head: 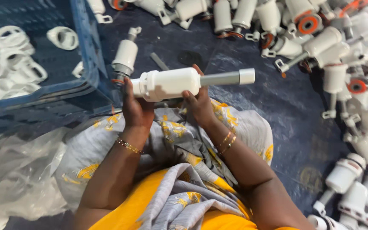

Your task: The person sits on the floor and assembles white plastic cylindrical components with orange rings. They pick up parts from a blue crate and the floor, fit them together by hand, and place the assembled units back on the floor.

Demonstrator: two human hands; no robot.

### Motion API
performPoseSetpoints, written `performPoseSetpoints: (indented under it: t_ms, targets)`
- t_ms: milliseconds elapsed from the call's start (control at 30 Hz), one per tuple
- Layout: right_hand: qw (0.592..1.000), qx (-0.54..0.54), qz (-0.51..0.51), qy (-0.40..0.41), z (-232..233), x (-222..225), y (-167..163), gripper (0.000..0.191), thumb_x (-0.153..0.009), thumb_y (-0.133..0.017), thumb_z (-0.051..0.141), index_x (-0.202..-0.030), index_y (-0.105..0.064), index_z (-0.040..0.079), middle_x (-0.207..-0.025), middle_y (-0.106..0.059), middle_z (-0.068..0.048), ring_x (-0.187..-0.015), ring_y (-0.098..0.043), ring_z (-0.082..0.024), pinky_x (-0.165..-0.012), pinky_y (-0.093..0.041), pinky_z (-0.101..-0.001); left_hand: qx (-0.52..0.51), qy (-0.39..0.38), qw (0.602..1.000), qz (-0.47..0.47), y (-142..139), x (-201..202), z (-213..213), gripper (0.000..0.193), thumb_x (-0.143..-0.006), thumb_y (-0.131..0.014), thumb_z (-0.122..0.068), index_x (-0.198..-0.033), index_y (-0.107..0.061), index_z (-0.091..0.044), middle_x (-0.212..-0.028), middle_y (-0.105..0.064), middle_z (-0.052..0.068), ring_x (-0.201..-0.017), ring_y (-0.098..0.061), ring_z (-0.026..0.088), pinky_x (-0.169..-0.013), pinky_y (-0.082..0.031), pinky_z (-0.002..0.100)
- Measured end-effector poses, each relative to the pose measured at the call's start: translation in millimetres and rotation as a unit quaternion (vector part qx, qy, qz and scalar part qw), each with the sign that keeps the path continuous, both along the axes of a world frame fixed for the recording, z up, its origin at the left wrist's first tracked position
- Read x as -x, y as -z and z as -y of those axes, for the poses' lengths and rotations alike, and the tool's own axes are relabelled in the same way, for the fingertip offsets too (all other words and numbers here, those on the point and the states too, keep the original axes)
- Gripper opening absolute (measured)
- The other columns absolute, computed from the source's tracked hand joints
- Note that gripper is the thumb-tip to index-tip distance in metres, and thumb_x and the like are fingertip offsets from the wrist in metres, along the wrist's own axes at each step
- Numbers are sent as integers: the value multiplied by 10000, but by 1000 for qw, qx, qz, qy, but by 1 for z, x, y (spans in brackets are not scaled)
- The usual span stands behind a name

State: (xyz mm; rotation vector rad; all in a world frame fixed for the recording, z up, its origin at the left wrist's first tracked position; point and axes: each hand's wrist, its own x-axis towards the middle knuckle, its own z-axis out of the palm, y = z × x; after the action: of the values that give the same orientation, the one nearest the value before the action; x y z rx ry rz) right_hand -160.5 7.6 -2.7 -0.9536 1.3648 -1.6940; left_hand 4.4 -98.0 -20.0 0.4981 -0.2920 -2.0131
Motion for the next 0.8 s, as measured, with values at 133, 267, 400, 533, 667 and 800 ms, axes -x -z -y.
performPoseSetpoints:
  t_ms: [133,267,400,533,667,800]
  targets:
    - [995,-12,-13,102,15,15,-30,814,-876,-851,214,-1542,-419,36,-1285,-610,-133,-1137,-656,-225,-932,-596,-366,-6,147,989,30,23,15,-4,571,-990,-578,-592,-1254,-633,-88,-1043,-708,102,-840,-659,263,-714,-499,345]
    - [939,46,-214,265,25,69,-88,791,-879,-875,150,-1472,-367,23,-1313,-591,-101,-1153,-683,-213,-948,-660,-372,-166,152,971,86,32,16,2,287,-937,-623,-401,-1163,-579,-230,-1077,-713,46,-966,-696,207,-862,-551,376]
    - [864,187,-347,313,59,128,-100,696,-934,-945,142,-1409,-454,11,-1265,-659,-140,-1143,-668,-255,-1006,-575,-388,-148,125,979,66,35,4,11,266,-943,-689,-337,-1162,-604,-214,-1066,-708,45,-936,-688,206,-845,-543,369]
    - [802,-102,-478,344,79,108,-22,723,-727,-927,300,-1293,-564,34,-1182,-696,-182,-1092,-670,-369,-905,-538,-460,-137,96,985,51,36,0,14,287,-935,-705,-323,-1189,-628,-214,-1065,-707,42,-931,-691,197,-837,-551,352]
    - [817,-179,-415,359,78,114,-3,706,-689,-958,364,-1208,-607,38,-1148,-698,-168,-1058,-697,-338,-901,-559,-468,-158,111,980,56,35,5,6,254,-938,-695,-325,-1165,-651,-220,-1025,-719,50,-888,-695,215,-788,-563,358]
    - [967,-8,81,242,63,129,-17,537,-856,-818,287,-1257,-619,-9,-1143,-732,-145,-1026,-764,-304,-872,-650,-484,-147,128,978,69,37,9,5,239,-935,-685,-313,-1157,-672,-228,-1002,-732,35,-887,-705,213,-787,-564,358]
